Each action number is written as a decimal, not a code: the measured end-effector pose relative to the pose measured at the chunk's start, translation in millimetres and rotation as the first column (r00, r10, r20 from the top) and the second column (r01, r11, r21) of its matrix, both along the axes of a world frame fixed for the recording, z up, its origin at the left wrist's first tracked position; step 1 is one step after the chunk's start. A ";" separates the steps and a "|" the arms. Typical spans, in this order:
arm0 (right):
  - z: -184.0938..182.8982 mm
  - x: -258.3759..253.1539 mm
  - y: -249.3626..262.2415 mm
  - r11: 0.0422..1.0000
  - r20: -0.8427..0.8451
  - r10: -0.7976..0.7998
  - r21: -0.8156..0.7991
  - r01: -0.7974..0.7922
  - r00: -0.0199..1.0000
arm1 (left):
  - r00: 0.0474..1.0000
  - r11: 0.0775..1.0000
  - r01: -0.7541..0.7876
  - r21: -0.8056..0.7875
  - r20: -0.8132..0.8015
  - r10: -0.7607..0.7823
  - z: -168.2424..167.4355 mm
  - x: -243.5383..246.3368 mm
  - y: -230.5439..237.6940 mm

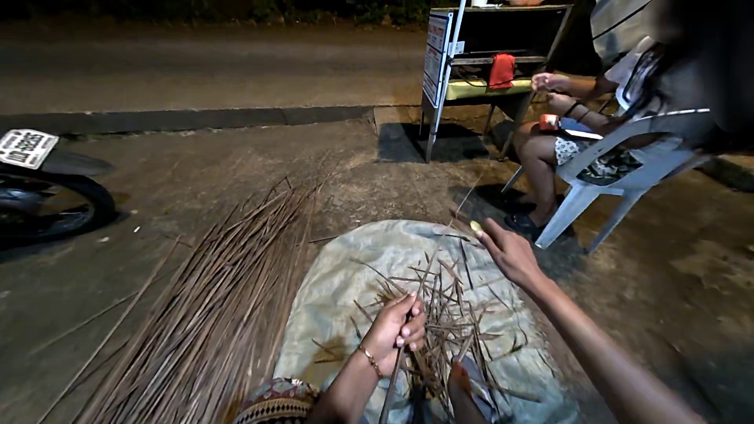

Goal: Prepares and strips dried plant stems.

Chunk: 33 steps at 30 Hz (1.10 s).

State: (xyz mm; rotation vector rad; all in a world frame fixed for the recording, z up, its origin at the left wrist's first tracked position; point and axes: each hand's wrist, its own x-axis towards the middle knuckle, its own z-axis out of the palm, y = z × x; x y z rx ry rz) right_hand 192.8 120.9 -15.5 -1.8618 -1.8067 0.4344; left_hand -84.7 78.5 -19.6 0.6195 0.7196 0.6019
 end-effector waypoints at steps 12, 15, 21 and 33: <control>19.9 21.1 3.4 0.988 -0.261 -0.132 0.039 0.147 0.956 | 0.987 1.000 0.014 0.003 0.159 -0.014 -10.4 -4.1 2.0; 19.7 -28.1 -5.9 0.989 -0.476 0.139 0.014 -0.150 0.868 | 0.987 0.999 -0.034 0.015 0.156 0.031 -11.1 -4.5 7.4; 12.5 -94.8 -26.9 0.829 -0.364 0.440 -0.186 -0.527 0.821 | 0.983 0.987 -0.158 0.019 0.102 0.156 0.9 -5.9 3.0; -3.4 -80.6 -22.6 0.898 -0.129 0.429 -0.043 -0.437 0.894 | 0.982 0.993 -0.115 0.029 0.153 0.109 -1.4 -3.6 8.9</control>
